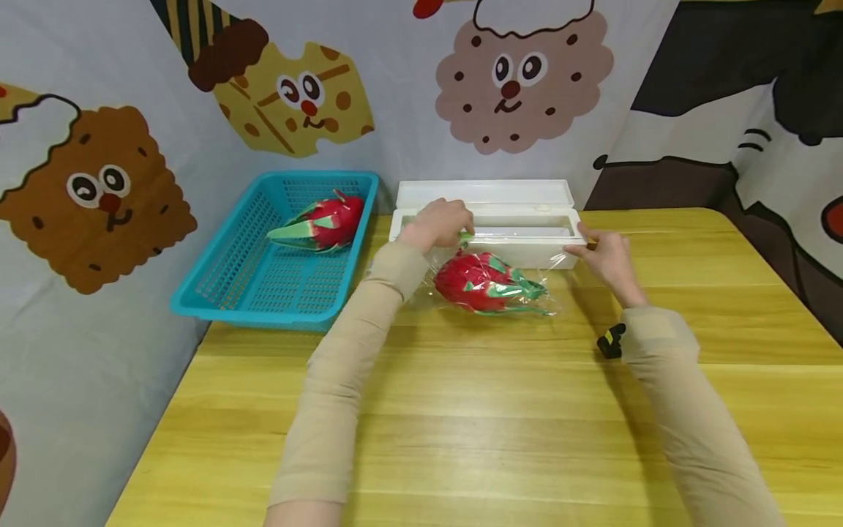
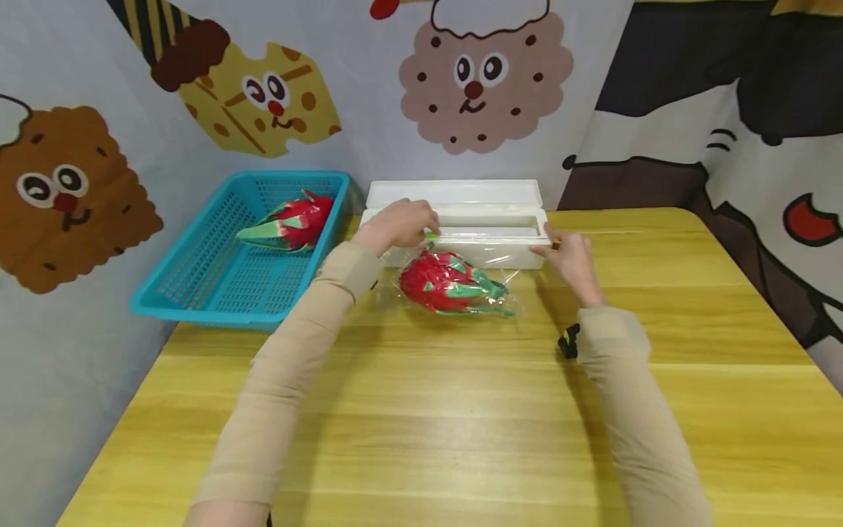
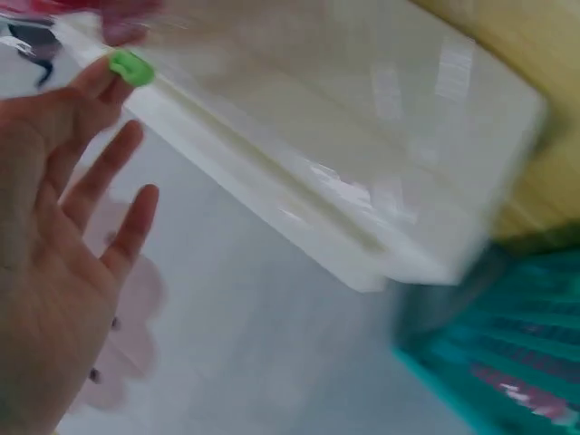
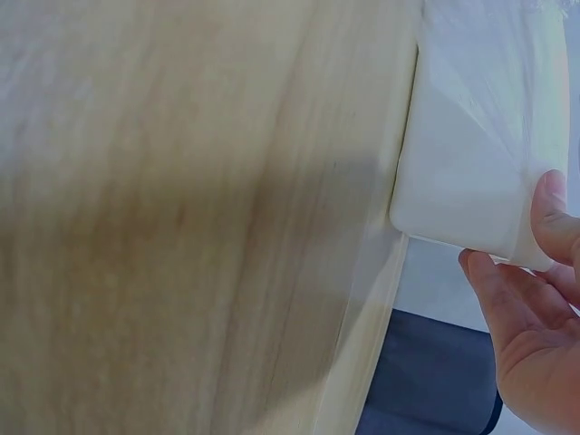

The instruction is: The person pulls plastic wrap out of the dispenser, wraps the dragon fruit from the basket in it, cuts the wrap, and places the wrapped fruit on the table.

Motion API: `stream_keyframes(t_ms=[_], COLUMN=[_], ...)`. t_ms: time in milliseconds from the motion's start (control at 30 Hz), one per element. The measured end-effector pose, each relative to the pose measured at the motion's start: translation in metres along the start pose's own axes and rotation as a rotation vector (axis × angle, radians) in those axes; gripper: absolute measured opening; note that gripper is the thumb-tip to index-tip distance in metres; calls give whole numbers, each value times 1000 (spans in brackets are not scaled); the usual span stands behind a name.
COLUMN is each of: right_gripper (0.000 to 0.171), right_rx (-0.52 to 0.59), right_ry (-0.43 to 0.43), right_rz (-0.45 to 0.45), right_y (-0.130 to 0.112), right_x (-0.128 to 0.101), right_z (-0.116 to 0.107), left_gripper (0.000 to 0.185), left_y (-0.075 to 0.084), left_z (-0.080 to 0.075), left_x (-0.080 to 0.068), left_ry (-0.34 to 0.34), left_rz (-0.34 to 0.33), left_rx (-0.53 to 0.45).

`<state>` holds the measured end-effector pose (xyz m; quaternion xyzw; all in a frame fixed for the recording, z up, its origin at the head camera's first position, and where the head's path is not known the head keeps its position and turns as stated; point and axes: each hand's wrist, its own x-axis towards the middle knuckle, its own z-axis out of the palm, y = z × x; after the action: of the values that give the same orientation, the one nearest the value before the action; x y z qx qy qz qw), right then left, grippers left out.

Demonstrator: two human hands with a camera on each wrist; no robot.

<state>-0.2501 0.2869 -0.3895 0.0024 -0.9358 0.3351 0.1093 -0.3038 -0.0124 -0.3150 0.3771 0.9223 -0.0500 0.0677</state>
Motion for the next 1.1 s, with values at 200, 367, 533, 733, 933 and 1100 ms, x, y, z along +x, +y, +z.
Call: stream_keyframes(t_ms=[200,367,533,733,933,1100], right_gripper=[56,56,57,58,57,58], right_rx=[-5,-9,17,16,20,41], right_ry=[2,-5,-22,-23,-10,-10], right_rz=[18,2,3,11,-13,-10], right_y=[1,2,1,0,1,2], right_x=[0,-1,-1,-2,-1,0], right_z=[-1,-2,-1,-2,-3,-3], left_gripper=[28,32,25,30,43,51], left_y=[-25,-28,-31,-44,-45,-47], left_z=[10,14,20,25,26,31], left_x=[-26,-33,-34,-39,-39,-43], left_ry=[78,95,147,175,180,222], left_rz=[-71,-91,-91,-226,-323,-350], left_rx=[39,65,111,38,-5,26])
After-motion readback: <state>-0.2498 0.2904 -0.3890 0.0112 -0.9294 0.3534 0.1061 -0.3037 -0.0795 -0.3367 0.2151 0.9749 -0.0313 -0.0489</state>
